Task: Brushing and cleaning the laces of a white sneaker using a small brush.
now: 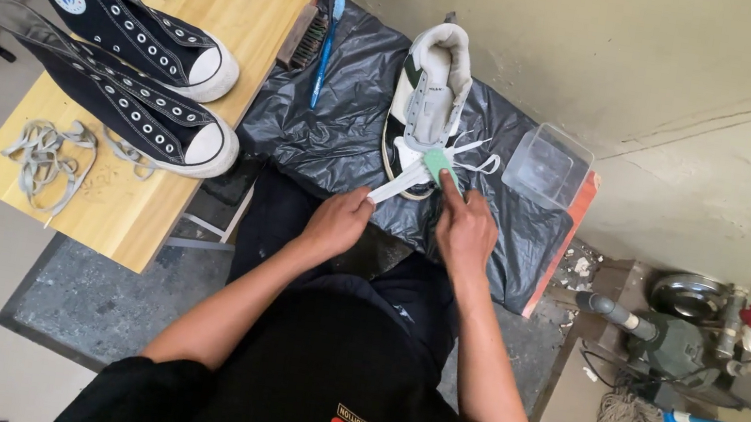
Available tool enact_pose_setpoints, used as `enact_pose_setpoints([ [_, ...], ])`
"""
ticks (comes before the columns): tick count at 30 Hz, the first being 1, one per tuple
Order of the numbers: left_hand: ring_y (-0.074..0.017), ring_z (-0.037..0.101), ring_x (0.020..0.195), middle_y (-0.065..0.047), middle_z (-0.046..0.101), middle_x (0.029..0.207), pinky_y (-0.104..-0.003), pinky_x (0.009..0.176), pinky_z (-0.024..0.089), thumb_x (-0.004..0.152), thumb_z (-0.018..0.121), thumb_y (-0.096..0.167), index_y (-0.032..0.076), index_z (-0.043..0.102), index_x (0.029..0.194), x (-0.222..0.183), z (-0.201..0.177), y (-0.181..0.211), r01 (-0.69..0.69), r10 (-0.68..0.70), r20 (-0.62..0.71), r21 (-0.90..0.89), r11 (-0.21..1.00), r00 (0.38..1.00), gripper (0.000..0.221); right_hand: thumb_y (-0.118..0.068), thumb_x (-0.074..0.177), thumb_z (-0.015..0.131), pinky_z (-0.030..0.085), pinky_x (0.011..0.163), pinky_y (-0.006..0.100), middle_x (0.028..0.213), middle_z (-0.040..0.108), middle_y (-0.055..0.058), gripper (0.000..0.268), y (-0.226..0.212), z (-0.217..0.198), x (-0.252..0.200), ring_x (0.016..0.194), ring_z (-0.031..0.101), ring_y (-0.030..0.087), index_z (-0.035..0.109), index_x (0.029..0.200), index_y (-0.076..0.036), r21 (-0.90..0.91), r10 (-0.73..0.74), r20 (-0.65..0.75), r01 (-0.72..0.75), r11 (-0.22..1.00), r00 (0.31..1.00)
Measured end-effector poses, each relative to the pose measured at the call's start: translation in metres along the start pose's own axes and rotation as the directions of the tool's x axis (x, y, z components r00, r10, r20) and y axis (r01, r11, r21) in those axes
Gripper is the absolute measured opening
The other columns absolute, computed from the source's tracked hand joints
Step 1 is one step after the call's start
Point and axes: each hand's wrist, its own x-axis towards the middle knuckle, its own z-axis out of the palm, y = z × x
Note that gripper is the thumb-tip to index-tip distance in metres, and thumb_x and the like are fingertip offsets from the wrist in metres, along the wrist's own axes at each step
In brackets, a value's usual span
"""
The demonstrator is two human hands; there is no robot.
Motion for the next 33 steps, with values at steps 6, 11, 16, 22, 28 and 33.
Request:
enact_pose_setpoints([
  [6,-0.0485,0.066,0.108,-0.028,0.073,0.099,-0.057,0.092,0.051,0.107,0.038,0.043,0.005,0.066,0.107,0.006,-0.001,0.007,0.038,-0.038,0.003,0.016,0.999,0.999,0.047,-0.019,0.099,0.059,0.054,0.072,0.053,0.087,0.061,0.012,0.044,-0.011,-0.006,-0.010,0.088,0.065,0.039,0.064,0.141,-0.032,0.233,0.125,-0.021,-0.117,0.965,0.992],
  [11,-0.0427,0.069,0.103,-0.021,0.075,0.093,-0.051,0.088,0.053,0.108,0.039,0.039,0.007,0.066,0.103,0.015,0.003,-0.011,0.032,-0.032,0.008,-0.003,0.999,0.999,0.042,-0.017,0.098,0.061,0.053,0.070,0.053,0.084,0.061,0.014,0.042,-0.023,-0.015,-0.003,0.086,0.065,0.041,0.066,0.138,-0.029,0.294,0.106,-0.023,-0.095,0.951,0.994],
  [16,-0.0356,0.072,0.088,-0.016,0.074,0.084,-0.048,0.083,0.055,0.107,0.046,0.031,0.004,0.065,0.104,0.015,0.007,-0.032,0.031,-0.029,0.022,-0.097,0.995,0.999,0.033,-0.004,0.105,0.049,0.041,0.112,0.049,0.137,0.060,0.030,0.042,0.025,-0.022,0.012,0.133,0.051,0.036,0.057,0.146,-0.006,0.791,0.393,0.013,-0.250,0.559,0.919],
  [22,-0.0255,0.073,0.081,-0.010,0.075,0.086,-0.042,0.081,0.057,0.106,0.048,0.023,0.004,0.067,0.120,0.020,0.006,-0.029,0.068,-0.058,0.057,-0.189,0.980,0.997,0.030,-0.004,0.105,0.052,0.042,0.110,0.048,0.137,0.061,0.027,0.042,0.017,-0.037,0.004,0.134,0.051,0.037,0.056,0.147,-0.006,0.709,0.331,-0.026,-0.216,0.671,0.943],
  [28,-0.0437,0.065,0.119,-0.028,0.072,0.117,-0.055,0.102,0.049,0.106,0.047,0.035,0.003,0.061,0.137,0.019,-0.001,-0.009,0.115,-0.104,0.121,-0.093,0.989,0.987,0.046,-0.031,0.096,0.063,0.055,0.059,0.041,0.079,0.065,-0.002,0.039,-0.051,-0.030,-0.021,0.069,0.069,0.026,0.069,0.134,-0.040,0.127,-0.079,0.079,0.069,0.990,0.994],
  [33,-0.0415,0.062,0.123,-0.025,0.072,0.117,-0.053,0.104,0.049,0.106,0.048,0.045,0.009,0.069,0.128,0.005,-0.011,0.005,0.099,-0.094,0.060,-0.077,0.992,0.994,0.047,-0.029,0.098,0.056,0.053,0.054,0.041,0.076,0.051,-0.004,0.042,-0.013,0.003,-0.015,0.065,0.063,0.026,0.066,0.133,-0.050,0.000,-0.088,0.069,0.088,0.996,0.994],
])
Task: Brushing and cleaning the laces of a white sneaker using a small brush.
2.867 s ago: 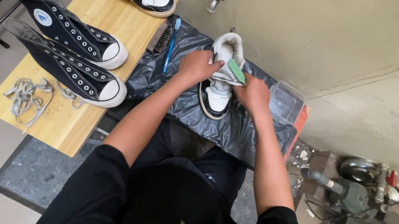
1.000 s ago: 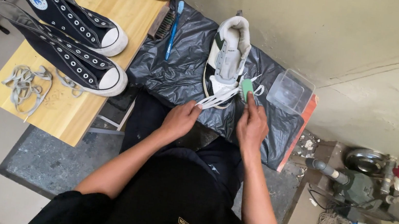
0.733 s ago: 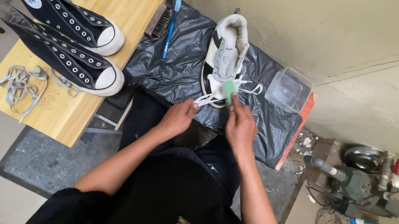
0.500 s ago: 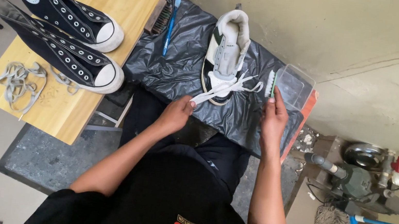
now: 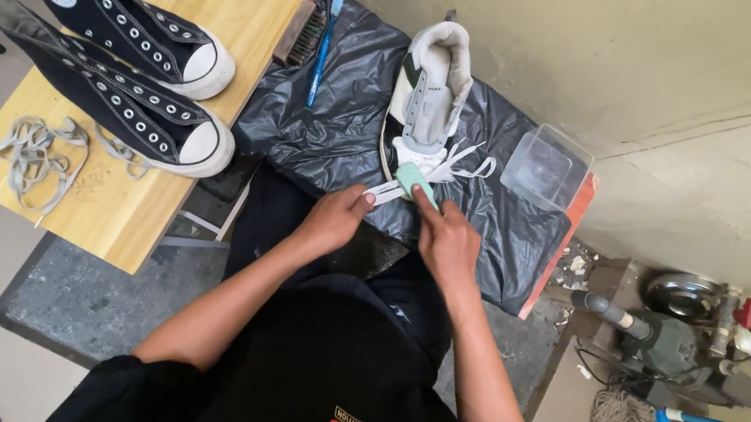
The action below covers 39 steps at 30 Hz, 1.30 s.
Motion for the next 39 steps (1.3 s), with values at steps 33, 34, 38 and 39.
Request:
enact_pose_setpoints([
  [33,-0.0483,0.065,0.115,-0.030,0.072,0.108,-0.057,0.100,0.050,0.103,0.042,0.059,0.004,0.064,0.110,-0.010,-0.012,0.023,-0.024,0.023,0.019,0.107,0.994,1.000,0.059,-0.008,0.104,0.055,0.044,0.107,0.051,0.132,0.064,0.029,0.041,0.058,-0.002,0.029,0.131,0.053,0.038,0.061,0.144,-0.014,0.709,0.402,-0.037,-0.259,0.656,0.915],
  [34,-0.0483,0.065,0.115,-0.030,0.072,0.108,-0.057,0.100,0.050,0.103,0.042,0.059,0.004,0.064,0.110,-0.007,-0.013,0.030,-0.024,0.023,0.015,0.104,0.994,1.000,0.059,-0.008,0.104,0.055,0.044,0.107,0.051,0.132,0.064,0.029,0.041,0.057,-0.015,0.034,0.131,0.053,0.038,0.061,0.144,-0.014,0.709,0.398,-0.037,-0.256,0.657,0.917],
  [38,-0.0515,0.066,0.110,-0.030,0.072,0.104,-0.058,0.095,0.050,0.101,0.049,0.049,0.003,0.061,0.103,-0.005,-0.004,0.035,-0.062,0.053,0.050,0.193,0.979,0.997,0.048,-0.009,0.106,0.054,0.047,0.101,0.046,0.117,0.068,0.021,0.041,0.022,-0.049,0.024,0.115,0.057,0.031,0.057,0.147,-0.010,0.682,0.433,-0.173,-0.210,0.700,0.885],
  [39,-0.0525,0.067,0.106,-0.031,0.072,0.100,-0.059,0.092,0.052,0.104,0.044,0.044,0.001,0.062,0.100,0.001,-0.001,0.035,-0.063,0.061,0.018,0.205,0.977,0.998,0.047,-0.009,0.105,0.055,0.046,0.103,0.054,0.128,0.064,0.033,0.040,0.009,-0.054,0.022,0.124,0.058,0.047,0.058,0.145,-0.004,0.645,0.391,-0.176,-0.194,0.739,0.904],
])
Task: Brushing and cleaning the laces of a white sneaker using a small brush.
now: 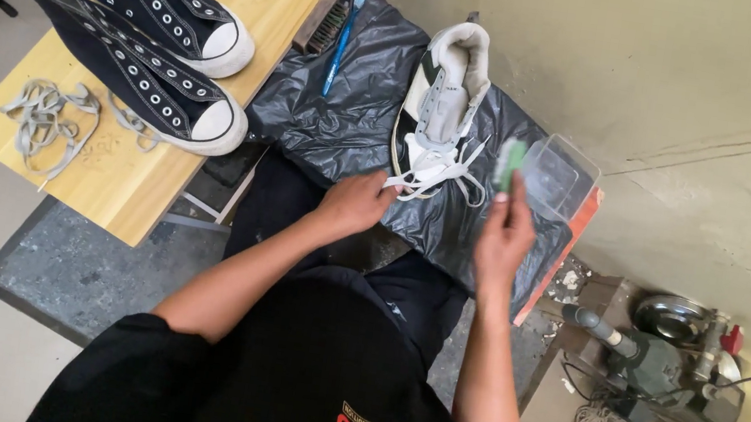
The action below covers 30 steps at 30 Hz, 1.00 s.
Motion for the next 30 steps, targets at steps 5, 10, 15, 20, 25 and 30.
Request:
enact_pose_setpoints([
  [5,-0.0473,0.069,0.106,-0.026,0.073,0.099,-0.056,0.089,0.054,0.101,0.044,0.049,0.006,0.063,0.101,0.001,0.003,-0.006,0.024,-0.024,0.001,0.086,0.996,1.000,0.046,-0.030,0.098,0.063,0.055,0.065,0.048,0.086,0.066,0.006,0.037,-0.002,0.036,-0.047,0.078,0.069,0.034,0.069,0.134,-0.037,-0.468,-0.135,0.300,0.270,0.842,0.944],
  [10,-0.0494,0.067,0.105,-0.028,0.072,0.097,-0.057,0.089,0.053,0.100,0.044,0.048,0.004,0.063,0.097,-0.012,-0.009,-0.004,0.018,-0.017,-0.010,0.080,0.997,1.000,0.047,-0.035,0.098,0.058,0.055,0.058,0.049,0.080,0.058,-0.001,0.038,0.016,0.047,-0.035,0.071,0.068,0.031,0.065,0.133,-0.049,-0.541,-0.145,0.384,0.349,0.765,0.912],
  [15,-0.0529,0.065,0.101,-0.031,0.071,0.095,-0.060,0.085,0.054,0.105,0.040,0.041,0.002,0.064,0.095,-0.023,-0.011,0.006,-0.074,0.066,-0.086,-0.094,0.993,0.994,0.047,-0.035,0.102,0.055,0.057,0.064,0.051,0.081,0.057,0.004,0.039,0.033,0.030,-0.011,0.075,0.068,0.036,0.062,0.137,-0.051,-0.578,-0.039,0.308,0.219,0.786,0.951],
  [20,-0.0479,0.067,0.100,-0.023,0.072,0.089,-0.058,0.081,0.054,0.104,0.039,0.045,0.009,0.061,0.095,0.002,-0.012,0.038,-0.172,0.166,-0.134,-0.034,0.985,0.977,0.043,-0.025,0.103,0.056,0.050,0.073,0.038,0.096,0.067,0.004,0.038,0.039,0.003,0.013,0.090,0.061,0.024,0.064,0.140,-0.031,-0.105,0.220,0.182,-0.204,0.973,0.958],
  [25,-0.0551,0.066,0.098,-0.029,0.070,0.093,-0.065,0.081,0.053,0.106,0.035,0.040,0.010,0.057,0.107,0.033,-0.002,0.107,-0.445,0.435,-0.141,-0.048,0.895,0.890,0.037,-0.024,0.111,0.055,0.031,0.046,0.011,0.076,0.052,-0.005,0.040,0.051,-0.050,0.044,0.055,0.042,0.001,0.052,0.150,-0.022,0.561,0.444,-0.072,-0.332,0.759,0.893],
  [30,-0.0608,0.060,0.097,-0.034,0.065,0.091,-0.066,0.075,0.051,0.107,0.034,0.043,0.011,0.055,0.104,0.053,-0.012,0.152,-0.692,0.674,-0.158,-0.205,0.693,0.722,0.038,-0.025,0.120,0.050,0.038,0.043,0.027,0.083,0.050,0.011,0.043,0.067,-0.084,0.051,0.051,0.041,0.014,0.041,0.162,-0.020,0.582,0.206,-0.331,0.027,0.812,0.921],
])
